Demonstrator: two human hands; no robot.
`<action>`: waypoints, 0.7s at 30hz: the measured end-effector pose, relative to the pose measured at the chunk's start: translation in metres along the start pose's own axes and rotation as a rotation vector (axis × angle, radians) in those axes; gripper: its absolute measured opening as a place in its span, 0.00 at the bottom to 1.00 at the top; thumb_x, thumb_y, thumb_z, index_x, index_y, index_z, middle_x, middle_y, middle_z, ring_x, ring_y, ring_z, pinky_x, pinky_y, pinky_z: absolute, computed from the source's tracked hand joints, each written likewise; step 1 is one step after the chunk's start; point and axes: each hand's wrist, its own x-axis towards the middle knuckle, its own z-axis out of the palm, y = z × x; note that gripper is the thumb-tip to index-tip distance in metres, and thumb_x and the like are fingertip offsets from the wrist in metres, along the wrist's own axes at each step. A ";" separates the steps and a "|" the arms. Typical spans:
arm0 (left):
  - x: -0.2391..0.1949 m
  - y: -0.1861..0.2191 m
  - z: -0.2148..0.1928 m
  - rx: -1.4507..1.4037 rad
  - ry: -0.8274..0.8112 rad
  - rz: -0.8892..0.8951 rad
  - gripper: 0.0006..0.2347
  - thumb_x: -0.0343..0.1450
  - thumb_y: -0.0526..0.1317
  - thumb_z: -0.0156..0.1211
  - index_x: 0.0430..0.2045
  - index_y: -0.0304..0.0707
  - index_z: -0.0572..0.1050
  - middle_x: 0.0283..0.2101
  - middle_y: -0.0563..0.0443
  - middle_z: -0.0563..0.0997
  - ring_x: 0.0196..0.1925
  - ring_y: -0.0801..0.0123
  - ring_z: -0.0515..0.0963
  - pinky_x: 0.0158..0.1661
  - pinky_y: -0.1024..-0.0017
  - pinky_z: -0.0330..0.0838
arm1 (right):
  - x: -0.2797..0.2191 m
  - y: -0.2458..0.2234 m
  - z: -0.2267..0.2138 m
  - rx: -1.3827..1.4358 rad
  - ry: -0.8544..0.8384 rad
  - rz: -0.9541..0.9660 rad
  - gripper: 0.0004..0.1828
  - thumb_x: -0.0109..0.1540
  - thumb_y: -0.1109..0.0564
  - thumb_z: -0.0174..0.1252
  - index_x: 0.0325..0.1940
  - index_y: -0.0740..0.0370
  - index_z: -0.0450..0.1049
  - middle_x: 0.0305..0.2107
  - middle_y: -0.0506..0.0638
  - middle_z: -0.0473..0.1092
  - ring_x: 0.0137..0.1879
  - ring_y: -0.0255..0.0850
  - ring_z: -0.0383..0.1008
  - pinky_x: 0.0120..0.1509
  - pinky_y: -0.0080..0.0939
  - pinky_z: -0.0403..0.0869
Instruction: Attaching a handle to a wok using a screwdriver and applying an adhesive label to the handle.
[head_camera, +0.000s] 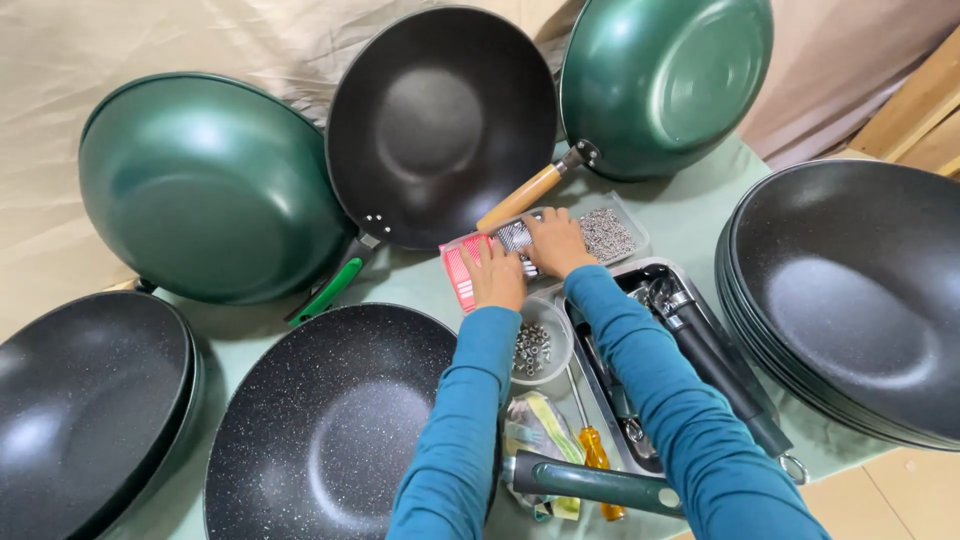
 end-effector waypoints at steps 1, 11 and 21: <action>0.002 -0.002 -0.001 0.001 0.001 -0.005 0.11 0.64 0.45 0.66 0.37 0.46 0.81 0.52 0.45 0.78 0.67 0.50 0.65 0.67 0.35 0.39 | 0.005 0.001 0.000 0.000 0.000 -0.005 0.32 0.59 0.39 0.65 0.65 0.50 0.71 0.47 0.56 0.68 0.57 0.53 0.66 0.56 0.54 0.71; 0.004 0.000 -0.020 -0.097 -0.100 -0.093 0.22 0.66 0.49 0.67 0.53 0.47 0.72 0.56 0.49 0.77 0.67 0.58 0.66 0.67 0.41 0.43 | 0.007 0.010 -0.007 0.287 0.074 0.033 0.13 0.61 0.49 0.66 0.48 0.51 0.76 0.38 0.50 0.71 0.52 0.50 0.72 0.55 0.52 0.72; 0.017 -0.006 -0.023 -0.739 -0.043 -0.370 0.09 0.68 0.48 0.66 0.35 0.49 0.83 0.34 0.50 0.85 0.43 0.55 0.84 0.45 0.58 0.77 | -0.014 0.059 -0.070 0.820 -0.051 0.120 0.09 0.60 0.53 0.62 0.43 0.53 0.83 0.27 0.51 0.79 0.32 0.41 0.78 0.44 0.41 0.75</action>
